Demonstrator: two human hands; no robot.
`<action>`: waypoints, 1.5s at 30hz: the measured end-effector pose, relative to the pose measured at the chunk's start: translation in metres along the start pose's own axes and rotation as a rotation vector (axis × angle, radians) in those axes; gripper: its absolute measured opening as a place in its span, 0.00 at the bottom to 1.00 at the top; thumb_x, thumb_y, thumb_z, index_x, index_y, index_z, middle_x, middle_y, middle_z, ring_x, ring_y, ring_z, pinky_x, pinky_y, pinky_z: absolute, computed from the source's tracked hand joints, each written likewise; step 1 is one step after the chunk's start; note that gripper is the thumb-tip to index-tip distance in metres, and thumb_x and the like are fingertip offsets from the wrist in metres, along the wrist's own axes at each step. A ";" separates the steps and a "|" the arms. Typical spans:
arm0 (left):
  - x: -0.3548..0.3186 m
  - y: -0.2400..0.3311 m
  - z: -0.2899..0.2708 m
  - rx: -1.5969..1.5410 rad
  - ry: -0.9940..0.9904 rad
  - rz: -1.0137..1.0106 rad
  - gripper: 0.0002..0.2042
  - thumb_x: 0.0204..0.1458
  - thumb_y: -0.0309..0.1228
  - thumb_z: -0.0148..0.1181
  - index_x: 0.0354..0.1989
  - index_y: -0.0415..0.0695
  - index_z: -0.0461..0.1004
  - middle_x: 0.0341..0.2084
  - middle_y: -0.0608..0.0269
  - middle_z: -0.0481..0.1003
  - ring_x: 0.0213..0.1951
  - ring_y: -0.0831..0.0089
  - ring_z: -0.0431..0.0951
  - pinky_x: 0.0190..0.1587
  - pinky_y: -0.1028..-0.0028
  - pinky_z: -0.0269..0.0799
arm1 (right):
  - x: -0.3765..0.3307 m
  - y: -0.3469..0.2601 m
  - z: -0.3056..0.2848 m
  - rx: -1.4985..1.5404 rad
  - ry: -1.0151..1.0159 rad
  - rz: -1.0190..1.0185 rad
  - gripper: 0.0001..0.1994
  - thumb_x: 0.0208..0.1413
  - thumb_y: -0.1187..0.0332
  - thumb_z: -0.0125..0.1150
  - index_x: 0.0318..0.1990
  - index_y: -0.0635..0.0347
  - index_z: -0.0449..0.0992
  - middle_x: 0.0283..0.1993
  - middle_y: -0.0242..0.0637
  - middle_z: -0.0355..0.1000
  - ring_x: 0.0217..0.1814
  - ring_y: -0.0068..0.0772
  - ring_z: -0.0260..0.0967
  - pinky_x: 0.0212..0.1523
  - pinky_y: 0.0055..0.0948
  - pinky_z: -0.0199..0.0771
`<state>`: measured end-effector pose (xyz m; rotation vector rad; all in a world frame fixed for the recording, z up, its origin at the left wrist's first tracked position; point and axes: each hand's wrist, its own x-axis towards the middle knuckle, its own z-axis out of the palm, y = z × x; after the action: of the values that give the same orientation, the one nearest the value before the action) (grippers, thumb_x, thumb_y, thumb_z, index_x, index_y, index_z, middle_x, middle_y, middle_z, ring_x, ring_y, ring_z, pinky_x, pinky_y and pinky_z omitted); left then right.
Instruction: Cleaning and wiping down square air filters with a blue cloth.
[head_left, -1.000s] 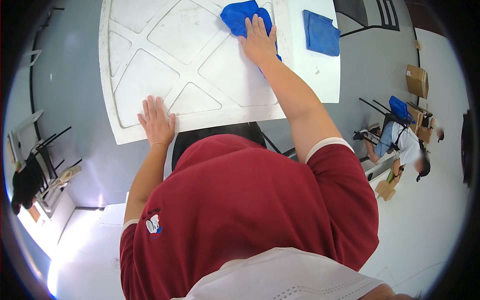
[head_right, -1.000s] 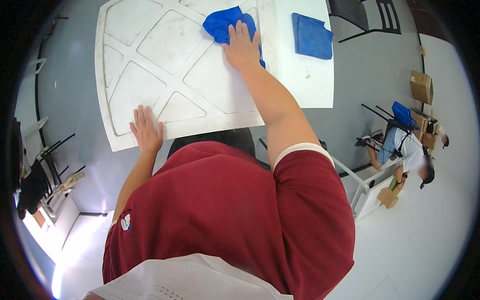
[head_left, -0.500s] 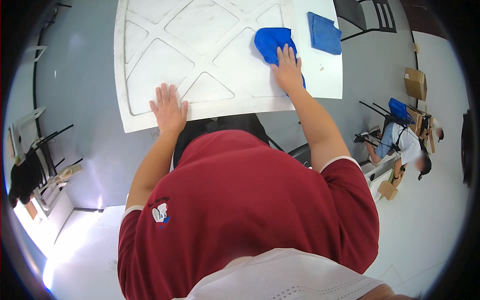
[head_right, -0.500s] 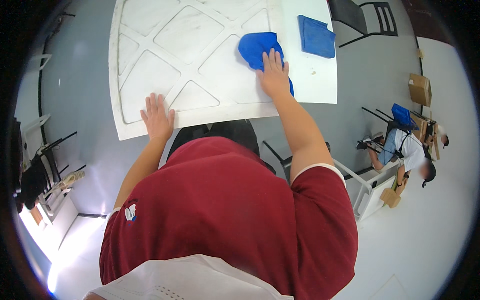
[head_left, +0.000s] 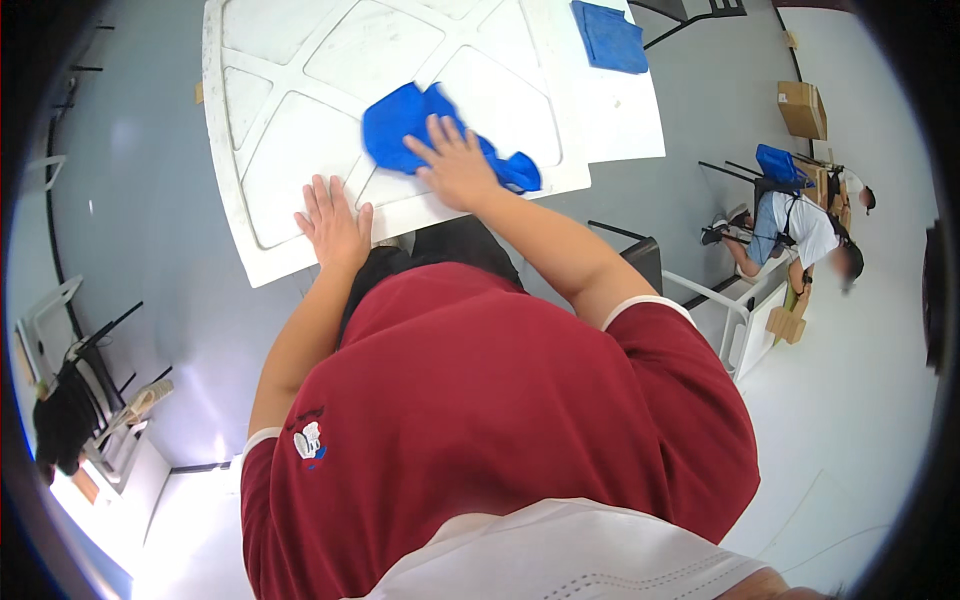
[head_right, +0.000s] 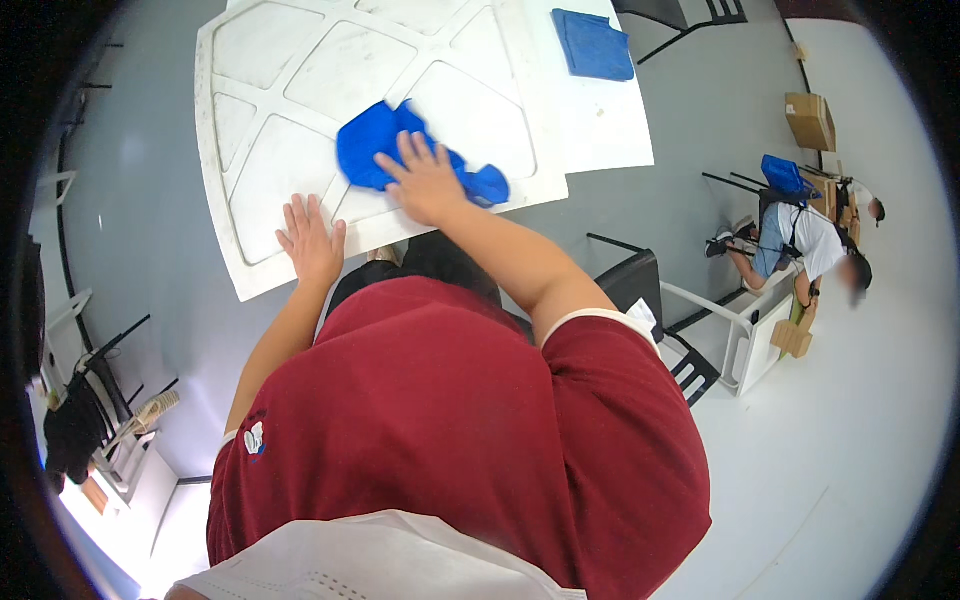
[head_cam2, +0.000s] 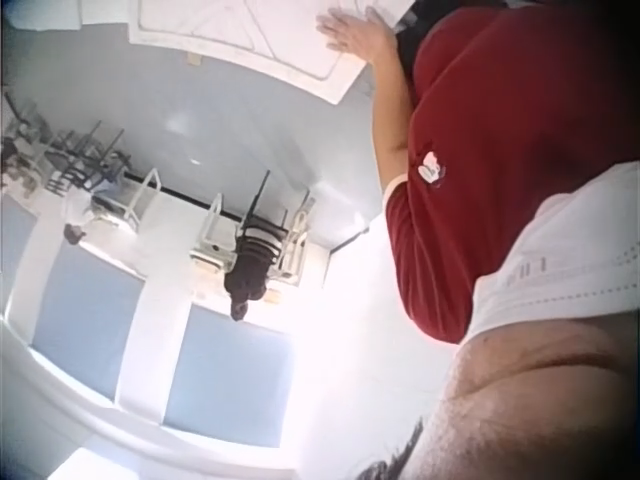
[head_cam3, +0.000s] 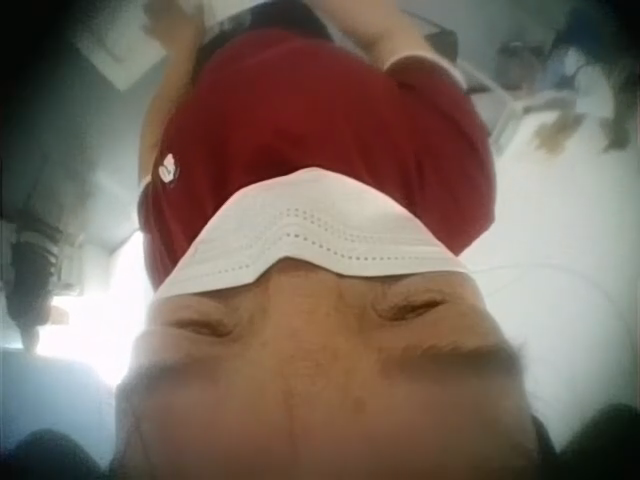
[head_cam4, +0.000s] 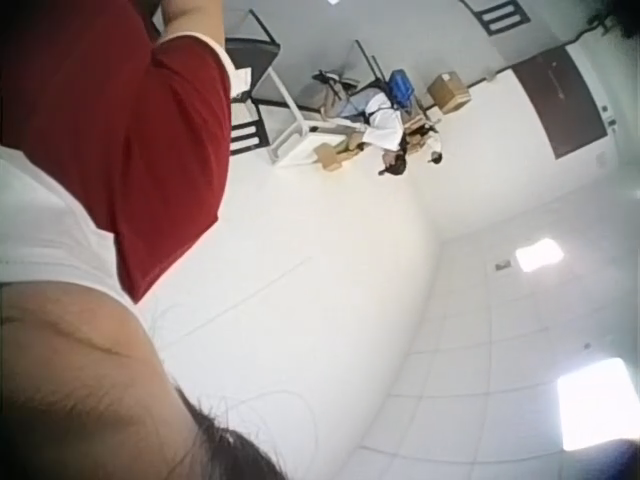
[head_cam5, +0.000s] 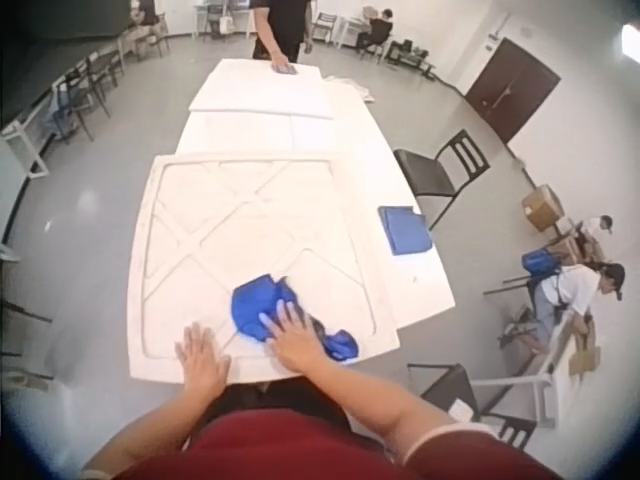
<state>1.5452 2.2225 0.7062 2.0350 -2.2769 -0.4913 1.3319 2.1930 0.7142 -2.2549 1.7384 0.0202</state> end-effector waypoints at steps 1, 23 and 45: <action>0.000 -0.001 0.000 -0.024 0.048 0.030 0.31 0.52 0.45 0.43 0.60 0.41 0.48 0.62 0.48 0.41 0.63 0.52 0.37 0.59 0.46 0.32 | 0.001 -0.013 0.003 0.012 0.013 -0.064 0.26 0.54 0.56 0.44 0.61 0.40 0.51 0.67 0.47 0.37 0.69 0.49 0.32 0.62 0.52 0.34; 0.002 -0.012 -0.001 -0.146 -0.052 0.032 0.30 0.52 0.43 0.45 0.60 0.39 0.49 0.61 0.46 0.40 0.63 0.48 0.36 0.57 0.42 0.29 | -0.068 0.142 -0.013 -0.145 0.171 0.550 0.27 0.54 0.58 0.44 0.61 0.55 0.51 0.66 0.47 0.40 0.67 0.49 0.38 0.61 0.49 0.43; -0.045 -0.118 -0.042 -0.725 0.354 -0.194 0.25 0.57 0.39 0.37 0.60 0.38 0.46 0.60 0.50 0.49 0.63 0.55 0.43 0.62 0.58 0.32 | -0.050 -0.032 -0.002 -0.106 0.055 -0.178 0.25 0.52 0.58 0.47 0.55 0.61 0.59 0.62 0.47 0.49 0.64 0.48 0.45 0.60 0.45 0.47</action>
<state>1.6747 2.2475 0.7228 1.7746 -1.4176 -0.7554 1.3482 2.2469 0.7327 -2.5008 1.5914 0.0126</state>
